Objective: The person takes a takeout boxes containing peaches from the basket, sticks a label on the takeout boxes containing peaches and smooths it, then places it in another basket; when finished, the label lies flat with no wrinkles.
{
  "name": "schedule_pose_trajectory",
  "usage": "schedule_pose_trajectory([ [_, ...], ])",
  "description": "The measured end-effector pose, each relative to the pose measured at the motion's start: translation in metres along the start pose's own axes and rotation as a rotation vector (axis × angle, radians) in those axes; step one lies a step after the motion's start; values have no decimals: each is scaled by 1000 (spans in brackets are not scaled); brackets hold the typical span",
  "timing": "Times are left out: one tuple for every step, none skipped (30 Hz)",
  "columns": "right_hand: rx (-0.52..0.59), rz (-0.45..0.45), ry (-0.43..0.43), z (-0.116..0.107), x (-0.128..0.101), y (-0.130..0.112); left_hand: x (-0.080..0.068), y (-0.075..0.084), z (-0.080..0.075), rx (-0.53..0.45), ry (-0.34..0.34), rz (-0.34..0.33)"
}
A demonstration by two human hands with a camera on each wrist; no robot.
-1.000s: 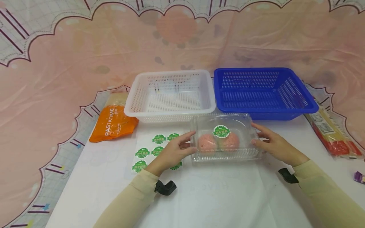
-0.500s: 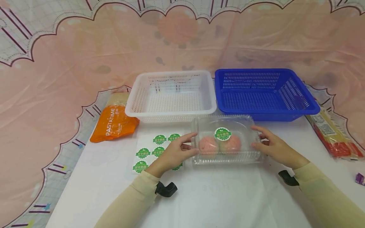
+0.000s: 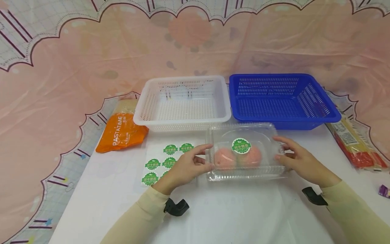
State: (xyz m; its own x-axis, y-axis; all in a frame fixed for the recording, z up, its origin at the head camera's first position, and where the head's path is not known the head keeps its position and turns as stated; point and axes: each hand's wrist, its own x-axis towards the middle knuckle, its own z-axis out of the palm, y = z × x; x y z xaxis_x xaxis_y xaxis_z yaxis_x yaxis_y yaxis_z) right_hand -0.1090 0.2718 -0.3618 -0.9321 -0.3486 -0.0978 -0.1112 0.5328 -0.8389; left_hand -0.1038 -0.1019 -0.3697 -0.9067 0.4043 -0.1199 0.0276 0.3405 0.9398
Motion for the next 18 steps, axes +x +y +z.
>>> schedule_pose_trajectory([
  [-4,-1,6,0,-1,-1,0,1,0,3,1,6],
  [-9,-2,12,-1,-3,-2,-1,3,1,7,2,8],
  [-13,-1,15,-2,-4,-3,-1,4,1,10,3,10],
  [-19,1,17,-2,-6,-4,-2,6,2,15,4,14],
  [-21,3,20,-3,-7,-4,-2,7,2,18,3,19],
  [-23,8,20,-4,-8,-4,-3,9,3,23,3,23],
  [-21,13,21,-5,-10,-4,-4,11,4,27,2,26],
  [-22,17,24,-6,-11,-4,-4,12,4,30,2,28],
  [-20,17,29,-6,-13,-3,-5,14,5,34,1,33],
  [-16,10,38,-7,-14,-3,-5,15,6,40,0,37],
  [-13,7,48,-8,-16,-3,-5,16,6,46,-1,41],
  [-13,4,58,-9,-17,-2,-5,17,6,54,-2,46],
  [-10,-8,73,-10,-19,-2,-4,19,6,57,-5,52],
  [-6,-24,88,-11,-20,-2,-4,20,7,59,-10,58],
  [-1,-42,105,-11,-21,-2,-3,22,7,62,-14,60],
  [4,-60,120,-12,-21,-1,-3,23,7,64,-17,63],
  [11,-76,134,-13,-22,-1,-2,24,7,60,-24,66],
  [21,-94,148,-13,-23,-1,-1,25,7,56,-29,67],
])
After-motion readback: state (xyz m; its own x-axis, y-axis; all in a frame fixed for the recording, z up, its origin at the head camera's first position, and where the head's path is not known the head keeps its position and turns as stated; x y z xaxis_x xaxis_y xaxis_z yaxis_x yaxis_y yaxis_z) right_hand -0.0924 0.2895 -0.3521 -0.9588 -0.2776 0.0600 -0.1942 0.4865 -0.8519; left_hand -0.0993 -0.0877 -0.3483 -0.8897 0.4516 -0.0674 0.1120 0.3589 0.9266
